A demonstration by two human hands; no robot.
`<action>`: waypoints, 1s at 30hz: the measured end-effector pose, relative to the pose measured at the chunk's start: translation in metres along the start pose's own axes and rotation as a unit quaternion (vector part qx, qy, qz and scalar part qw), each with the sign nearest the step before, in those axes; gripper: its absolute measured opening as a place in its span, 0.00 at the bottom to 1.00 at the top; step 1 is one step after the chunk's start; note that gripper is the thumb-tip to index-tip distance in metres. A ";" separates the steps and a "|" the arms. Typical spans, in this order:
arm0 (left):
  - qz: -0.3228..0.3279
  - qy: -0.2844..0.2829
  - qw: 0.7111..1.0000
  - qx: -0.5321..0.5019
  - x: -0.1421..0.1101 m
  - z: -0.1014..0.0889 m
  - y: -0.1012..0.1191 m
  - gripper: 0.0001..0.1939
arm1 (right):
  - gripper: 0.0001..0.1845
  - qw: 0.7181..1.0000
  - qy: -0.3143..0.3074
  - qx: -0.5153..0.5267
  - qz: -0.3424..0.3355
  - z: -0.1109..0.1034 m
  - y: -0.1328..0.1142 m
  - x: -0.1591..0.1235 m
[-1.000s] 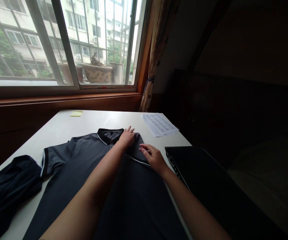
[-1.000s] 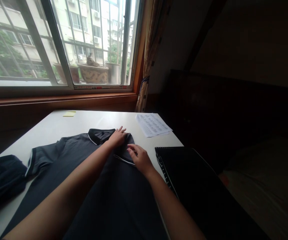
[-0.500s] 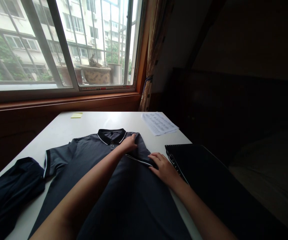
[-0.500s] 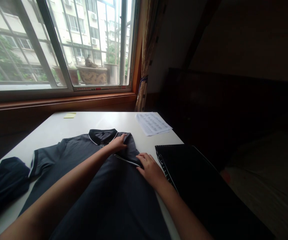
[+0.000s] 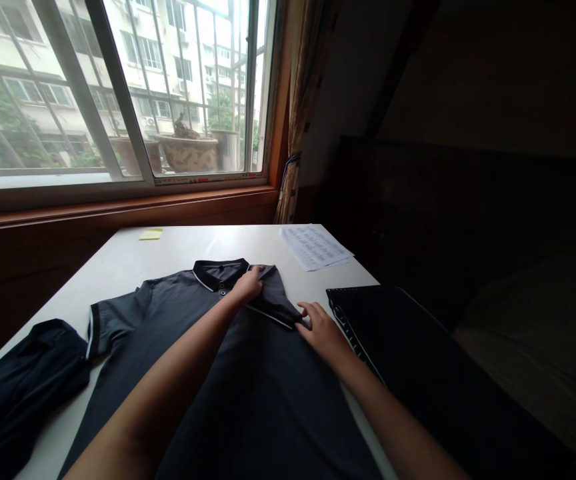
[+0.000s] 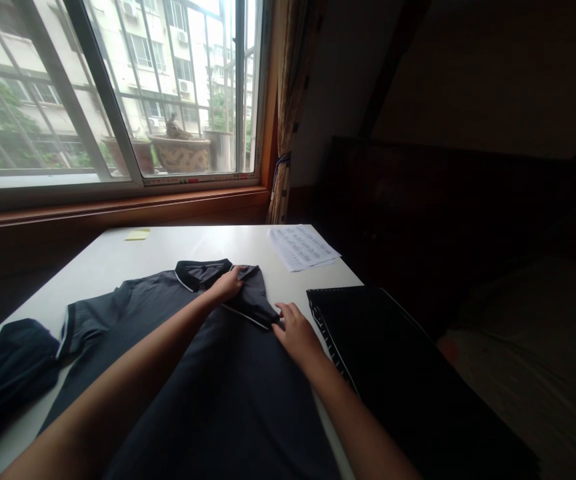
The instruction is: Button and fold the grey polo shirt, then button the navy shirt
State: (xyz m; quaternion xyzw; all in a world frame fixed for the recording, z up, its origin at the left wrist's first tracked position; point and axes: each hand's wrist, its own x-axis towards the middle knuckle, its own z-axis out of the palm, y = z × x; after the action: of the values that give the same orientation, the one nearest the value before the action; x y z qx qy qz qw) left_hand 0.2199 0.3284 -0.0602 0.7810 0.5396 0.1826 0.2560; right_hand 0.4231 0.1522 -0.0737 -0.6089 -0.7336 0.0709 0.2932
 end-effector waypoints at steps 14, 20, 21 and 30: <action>-0.003 -0.087 0.996 -0.020 -0.032 -0.030 -0.015 0.40 | 0.20 0.993 -0.002 -0.104 0.060 -0.001 -0.001 0.002; 0.043 -0.034 0.995 0.088 -0.041 -0.026 -0.009 0.32 | 0.22 0.983 0.002 -0.180 -0.020 -0.007 -0.017 0.000; 0.054 -0.024 0.993 0.105 -0.043 -0.025 -0.006 0.31 | 0.23 0.982 0.000 -0.183 -0.036 -0.006 -0.018 -0.001; 0.191 0.013 0.959 0.209 -0.040 -0.006 0.015 0.23 | 0.30 0.975 -0.040 -0.189 -0.110 0.005 0.000 -0.011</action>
State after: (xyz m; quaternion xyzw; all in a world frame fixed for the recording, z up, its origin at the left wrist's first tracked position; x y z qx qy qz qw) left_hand 0.2136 0.2879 -0.0463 0.9033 0.4094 0.1213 0.0404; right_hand 0.4214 0.1437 -0.0816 -0.5656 -0.8073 -0.0778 0.1496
